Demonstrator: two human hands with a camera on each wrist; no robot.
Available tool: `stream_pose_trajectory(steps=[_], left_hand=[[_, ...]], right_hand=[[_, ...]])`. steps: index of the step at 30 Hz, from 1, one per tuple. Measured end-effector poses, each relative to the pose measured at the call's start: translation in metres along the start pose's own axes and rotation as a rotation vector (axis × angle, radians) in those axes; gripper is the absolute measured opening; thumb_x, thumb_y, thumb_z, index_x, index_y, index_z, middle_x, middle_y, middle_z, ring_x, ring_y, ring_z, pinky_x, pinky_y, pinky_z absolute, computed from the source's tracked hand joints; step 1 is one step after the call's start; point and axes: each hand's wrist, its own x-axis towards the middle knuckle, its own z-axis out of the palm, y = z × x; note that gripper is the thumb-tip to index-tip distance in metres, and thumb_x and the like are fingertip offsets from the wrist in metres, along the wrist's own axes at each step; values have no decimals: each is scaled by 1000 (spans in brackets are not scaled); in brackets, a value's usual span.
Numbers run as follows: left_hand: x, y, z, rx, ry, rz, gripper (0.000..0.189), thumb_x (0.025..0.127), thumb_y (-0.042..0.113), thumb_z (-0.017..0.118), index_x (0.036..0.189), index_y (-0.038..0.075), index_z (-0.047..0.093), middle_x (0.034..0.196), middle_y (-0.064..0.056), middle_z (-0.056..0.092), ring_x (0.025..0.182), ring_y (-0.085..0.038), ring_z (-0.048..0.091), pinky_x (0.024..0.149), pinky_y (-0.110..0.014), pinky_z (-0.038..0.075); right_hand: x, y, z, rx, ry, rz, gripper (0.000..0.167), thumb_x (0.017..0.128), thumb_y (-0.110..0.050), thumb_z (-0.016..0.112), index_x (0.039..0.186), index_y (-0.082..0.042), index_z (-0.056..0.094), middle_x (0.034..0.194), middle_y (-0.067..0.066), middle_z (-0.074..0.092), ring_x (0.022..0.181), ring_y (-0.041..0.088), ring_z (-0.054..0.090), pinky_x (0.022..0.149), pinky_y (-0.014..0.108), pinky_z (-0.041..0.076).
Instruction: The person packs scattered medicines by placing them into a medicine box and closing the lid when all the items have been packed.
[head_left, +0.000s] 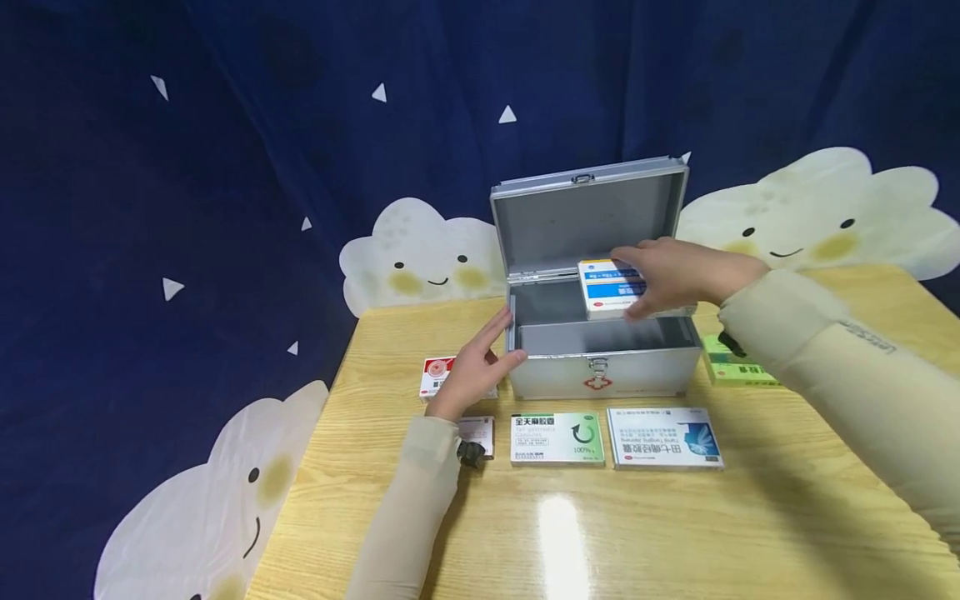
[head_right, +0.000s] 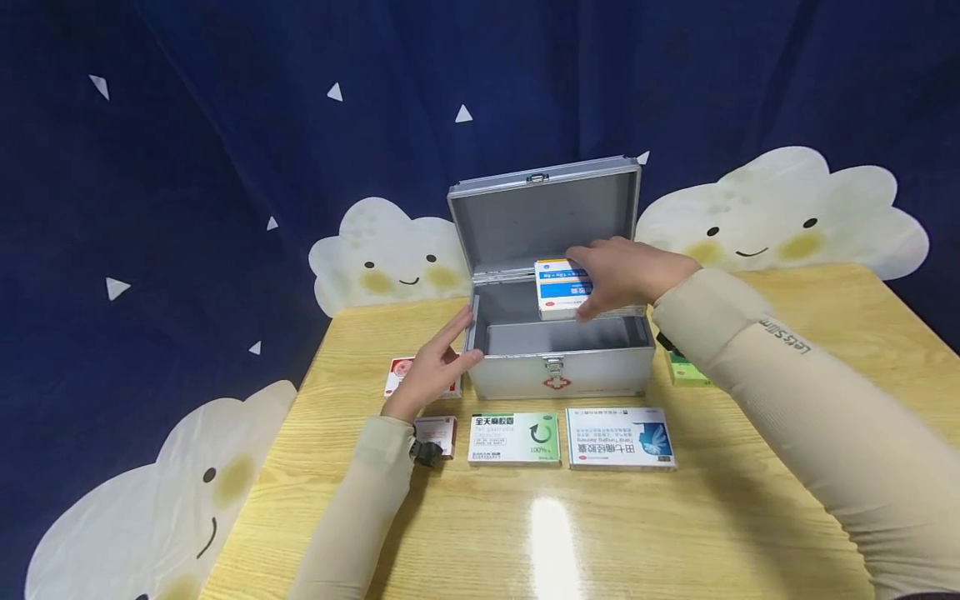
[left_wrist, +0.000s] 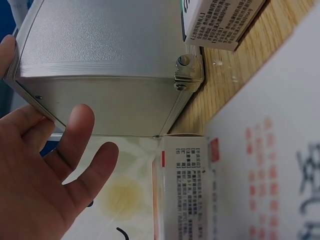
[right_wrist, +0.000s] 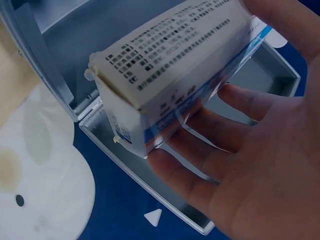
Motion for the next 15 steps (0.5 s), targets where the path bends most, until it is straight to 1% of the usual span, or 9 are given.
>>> stream_pose_trajectory(steps=[3, 7, 10, 12, 15], left_hand=[[1, 0, -1, -5, 9, 10, 71, 94, 50, 61, 156, 29, 33, 163, 23, 22, 73, -13, 51, 71, -25, 48], [2, -1, 0, -1, 6, 23, 70, 94, 49, 60, 156, 28, 33, 164, 23, 22, 75, -13, 51, 74, -24, 47], [2, -1, 1, 2, -2, 25, 71, 94, 50, 60, 156, 29, 32, 163, 23, 21, 75, -12, 51, 74, -23, 47], [1, -1, 1, 3, -1, 24, 71, 94, 50, 61, 156, 28, 33, 163, 23, 22, 74, -11, 50, 74, -23, 47], [0, -1, 2, -3, 2, 25, 71, 94, 49, 61, 156, 27, 33, 164, 22, 22, 73, -12, 50, 74, -23, 48]], right_hand=[[6, 0, 2, 30, -3, 0, 96, 74, -39, 84, 150, -4, 38, 136, 25, 56, 118, 39, 55, 98, 58, 46], [14, 2, 7, 77, -6, 4, 96, 73, -36, 86, 149, -3, 38, 133, 24, 58, 114, 36, 57, 98, 56, 47], [17, 4, 10, 99, -16, 12, 97, 72, -35, 87, 149, -1, 38, 135, 25, 56, 117, 37, 56, 100, 57, 46], [20, 6, 12, 108, -28, 24, 97, 72, -34, 87, 150, -1, 37, 139, 26, 54, 121, 39, 54, 103, 59, 44], [23, 10, 15, 114, -44, 39, 97, 73, -34, 86, 150, -1, 37, 141, 27, 52, 123, 41, 53, 105, 61, 42]])
